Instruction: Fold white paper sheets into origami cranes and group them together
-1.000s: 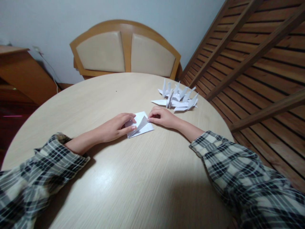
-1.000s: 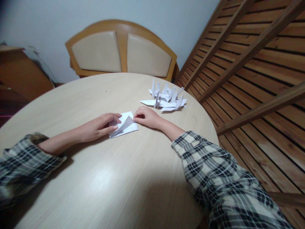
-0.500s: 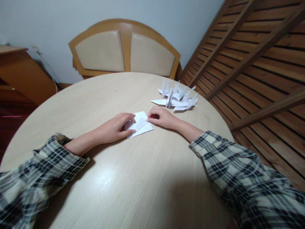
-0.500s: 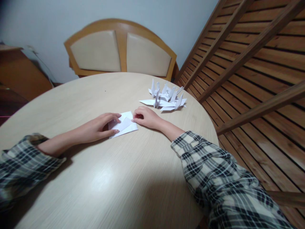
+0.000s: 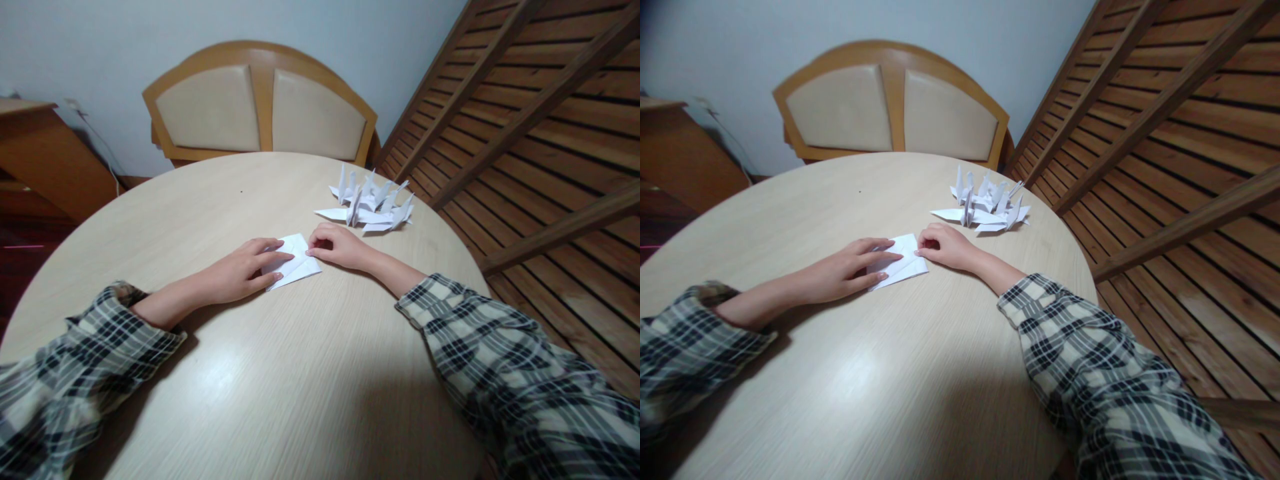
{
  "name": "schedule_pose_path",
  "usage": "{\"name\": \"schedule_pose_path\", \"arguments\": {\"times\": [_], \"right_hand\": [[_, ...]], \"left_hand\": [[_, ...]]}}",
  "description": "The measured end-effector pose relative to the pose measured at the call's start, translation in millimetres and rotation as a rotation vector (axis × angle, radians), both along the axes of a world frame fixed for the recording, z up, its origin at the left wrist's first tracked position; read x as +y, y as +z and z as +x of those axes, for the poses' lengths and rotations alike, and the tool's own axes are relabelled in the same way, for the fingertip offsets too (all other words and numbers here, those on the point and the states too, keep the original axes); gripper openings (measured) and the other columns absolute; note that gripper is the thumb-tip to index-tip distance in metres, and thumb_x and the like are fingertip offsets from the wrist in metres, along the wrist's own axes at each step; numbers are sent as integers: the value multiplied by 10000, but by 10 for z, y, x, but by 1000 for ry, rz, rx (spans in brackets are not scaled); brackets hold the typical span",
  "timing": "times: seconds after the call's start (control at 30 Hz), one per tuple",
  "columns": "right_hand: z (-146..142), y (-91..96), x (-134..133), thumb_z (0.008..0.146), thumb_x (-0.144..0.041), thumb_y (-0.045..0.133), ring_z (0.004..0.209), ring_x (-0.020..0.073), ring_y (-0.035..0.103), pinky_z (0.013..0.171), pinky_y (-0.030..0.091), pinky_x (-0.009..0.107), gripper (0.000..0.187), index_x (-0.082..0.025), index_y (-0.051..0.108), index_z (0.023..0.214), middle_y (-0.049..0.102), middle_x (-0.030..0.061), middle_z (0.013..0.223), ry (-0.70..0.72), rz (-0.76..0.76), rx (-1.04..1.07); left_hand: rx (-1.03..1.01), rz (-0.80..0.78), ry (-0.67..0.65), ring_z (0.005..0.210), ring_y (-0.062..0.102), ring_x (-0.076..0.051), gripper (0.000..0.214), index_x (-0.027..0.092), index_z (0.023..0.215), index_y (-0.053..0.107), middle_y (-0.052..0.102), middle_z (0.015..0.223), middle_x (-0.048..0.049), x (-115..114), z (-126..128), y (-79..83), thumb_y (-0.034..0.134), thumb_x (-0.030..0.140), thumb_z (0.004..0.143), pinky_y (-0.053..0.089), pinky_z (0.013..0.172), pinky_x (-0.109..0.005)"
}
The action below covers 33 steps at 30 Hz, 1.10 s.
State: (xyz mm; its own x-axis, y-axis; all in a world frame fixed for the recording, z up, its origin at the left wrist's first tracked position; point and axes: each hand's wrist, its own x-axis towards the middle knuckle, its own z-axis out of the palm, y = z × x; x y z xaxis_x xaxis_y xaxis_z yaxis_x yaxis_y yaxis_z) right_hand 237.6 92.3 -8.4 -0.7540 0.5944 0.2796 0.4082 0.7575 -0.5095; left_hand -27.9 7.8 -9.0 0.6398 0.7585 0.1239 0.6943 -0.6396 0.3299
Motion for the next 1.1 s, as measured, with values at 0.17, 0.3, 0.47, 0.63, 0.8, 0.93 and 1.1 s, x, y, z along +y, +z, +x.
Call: {"name": "schedule_pose_path", "arguments": {"times": [0.17,0.3,0.47,0.63,0.8,0.93,1.1], "right_hand": [[-8,-8,-18,876,-228,682,827,172,569,774,432,302,63,-181,669,837,635,29,845,-30,-11,18],[-34,-31,-58,890,-207,659,834,167,563,778,443,297,63,-187,716,907,588,26,864,-36,30,66],[-98,-25,-163,929,-246,657,938,198,576,859,433,336,129,-191,769,962,611,61,961,-25,157,31],[-160,26,-286,947,-307,659,1011,227,569,926,384,372,141,-215,758,990,664,60,1003,-110,218,-92],[-181,62,-317,959,-329,643,1035,236,575,932,360,383,140,-223,733,973,684,58,1022,-158,235,-144],[-166,72,-302,947,-346,661,1056,247,591,930,363,389,153,-209,719,981,695,69,1051,-177,229,-159],[-132,31,-240,957,-265,619,1103,242,609,981,368,402,112,-220,711,1004,723,61,1106,-142,176,-122]], "left_hand": [[27,72,24,1380,468,-325,492,241,1440,565,509,1496,-165,-28,29,4,389,479,1047,403,1135,-536],[53,139,62,1314,510,-351,518,204,1431,580,551,1436,-198,-52,90,9,391,488,1042,422,1102,-564],[105,174,132,1244,543,-352,521,186,1392,609,597,1362,-191,-108,190,54,406,502,1031,441,1069,-548],[153,243,167,1164,578,-333,498,198,1344,644,652,1271,-166,-128,249,82,445,521,1022,470,1013,-499],[140,241,157,987,640,-290,454,152,1275,666,739,1095,-145,-100,229,152,388,432,1052,507,906,-440],[74,202,208,848,644,-263,398,108,1220,683,727,933,-150,-94,195,196,401,293,1008,519,773,-389],[-53,135,211,840,653,-255,374,128,1175,705,698,957,-153,-79,165,193,429,245,951,528,780,-398]]}}
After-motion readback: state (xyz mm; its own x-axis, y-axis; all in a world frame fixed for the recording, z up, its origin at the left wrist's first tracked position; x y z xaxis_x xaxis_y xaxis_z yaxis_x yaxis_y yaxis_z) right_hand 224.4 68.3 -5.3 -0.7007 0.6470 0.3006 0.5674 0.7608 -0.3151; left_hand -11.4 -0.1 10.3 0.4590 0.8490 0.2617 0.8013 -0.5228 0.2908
